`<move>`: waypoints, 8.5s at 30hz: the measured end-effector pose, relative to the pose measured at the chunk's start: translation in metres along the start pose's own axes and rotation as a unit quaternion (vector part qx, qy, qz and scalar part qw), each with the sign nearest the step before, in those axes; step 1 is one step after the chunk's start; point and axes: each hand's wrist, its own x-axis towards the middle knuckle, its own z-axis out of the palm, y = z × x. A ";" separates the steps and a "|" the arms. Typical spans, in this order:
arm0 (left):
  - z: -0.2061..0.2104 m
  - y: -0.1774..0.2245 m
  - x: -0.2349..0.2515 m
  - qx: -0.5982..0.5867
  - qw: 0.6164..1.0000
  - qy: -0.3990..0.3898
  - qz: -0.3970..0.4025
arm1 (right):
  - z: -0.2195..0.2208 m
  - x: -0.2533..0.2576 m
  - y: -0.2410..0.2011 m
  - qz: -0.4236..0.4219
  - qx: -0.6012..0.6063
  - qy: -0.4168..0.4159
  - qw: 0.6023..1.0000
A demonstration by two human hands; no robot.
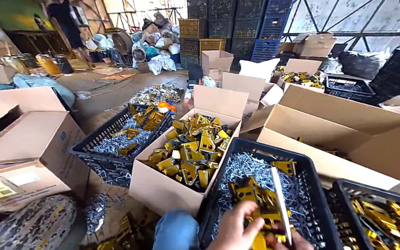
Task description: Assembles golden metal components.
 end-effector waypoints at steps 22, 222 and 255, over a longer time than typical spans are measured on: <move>0.002 -0.002 0.019 -0.337 0.920 0.019 -0.200 | 0.008 -0.028 -0.012 -0.272 -0.333 0.246 0.869; 0.002 0.007 0.013 -0.575 0.744 -0.054 -0.335 | -0.042 0.041 -0.019 0.022 0.196 -0.177 0.964; 0.018 -0.011 0.007 -0.365 0.872 -0.157 -0.285 | 0.003 0.053 0.011 -0.181 0.030 -0.094 0.979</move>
